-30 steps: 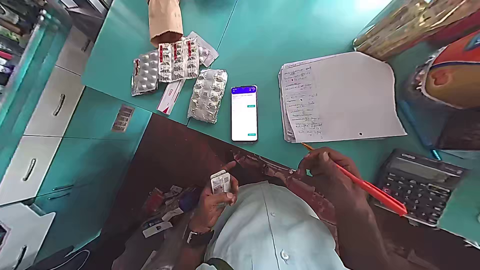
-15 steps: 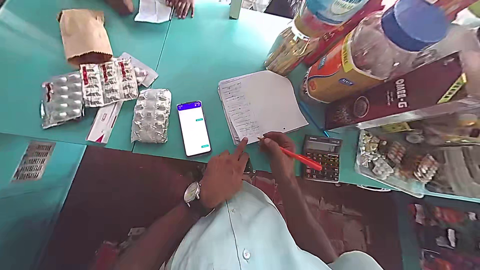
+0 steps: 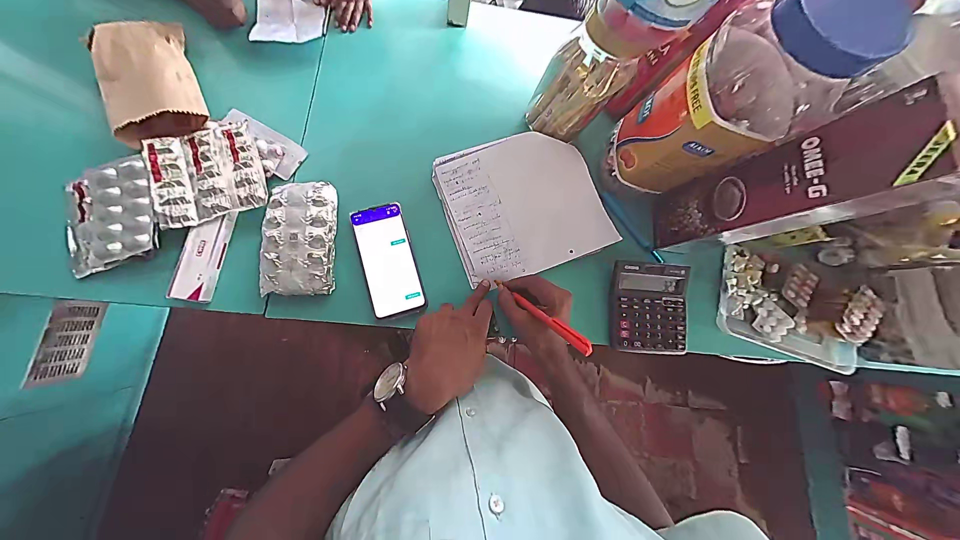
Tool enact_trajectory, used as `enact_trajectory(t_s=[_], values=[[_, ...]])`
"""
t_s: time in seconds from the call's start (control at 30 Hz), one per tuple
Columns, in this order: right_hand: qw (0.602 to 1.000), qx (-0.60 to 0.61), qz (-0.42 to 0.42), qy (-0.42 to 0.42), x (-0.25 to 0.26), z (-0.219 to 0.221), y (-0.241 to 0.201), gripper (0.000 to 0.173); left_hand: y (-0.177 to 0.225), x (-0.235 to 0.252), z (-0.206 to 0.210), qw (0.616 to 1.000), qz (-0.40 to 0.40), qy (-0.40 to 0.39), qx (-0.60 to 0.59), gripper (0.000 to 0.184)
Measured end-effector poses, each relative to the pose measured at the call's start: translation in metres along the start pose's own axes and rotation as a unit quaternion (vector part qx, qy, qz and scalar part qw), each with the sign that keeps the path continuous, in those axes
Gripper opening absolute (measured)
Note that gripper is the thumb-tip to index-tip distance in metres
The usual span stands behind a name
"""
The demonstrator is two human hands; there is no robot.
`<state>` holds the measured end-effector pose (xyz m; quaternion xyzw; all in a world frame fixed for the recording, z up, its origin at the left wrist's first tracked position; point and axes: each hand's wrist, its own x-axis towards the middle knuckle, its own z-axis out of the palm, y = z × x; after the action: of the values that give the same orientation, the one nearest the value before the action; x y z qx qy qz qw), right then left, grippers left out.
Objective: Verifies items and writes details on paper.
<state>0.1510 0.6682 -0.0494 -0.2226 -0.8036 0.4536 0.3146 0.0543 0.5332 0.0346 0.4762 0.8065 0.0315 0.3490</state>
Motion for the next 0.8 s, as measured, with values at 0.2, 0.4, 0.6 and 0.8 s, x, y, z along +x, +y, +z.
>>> enact_trajectory(t_s=[0.2, 0.4, 0.6, 0.8], values=[[1.0, -0.012, -0.008, -0.016, 0.0, -0.003, 0.0, 0.008, 0.0, 0.001, 0.003, 1.0, -0.006, 0.018, -0.005, 0.055], [1.0, -0.019, -0.005, 0.008, 0.0, -0.006, -0.001, 0.008, 0.002, 0.003, 0.01, 0.999, -0.004, 0.038, -0.01, 0.055], [1.0, -0.021, -0.016, -0.014, 0.0, -0.003, -0.001, 0.011, 0.002, 0.001, 0.009, 0.999, -0.016, 0.035, -0.03, 0.064], [1.0, -0.021, -0.02, -0.006, -0.001, -0.004, 0.001, 0.013, 0.003, 0.001, 0.012, 0.999, -0.017, 0.041, -0.028, 0.068]])
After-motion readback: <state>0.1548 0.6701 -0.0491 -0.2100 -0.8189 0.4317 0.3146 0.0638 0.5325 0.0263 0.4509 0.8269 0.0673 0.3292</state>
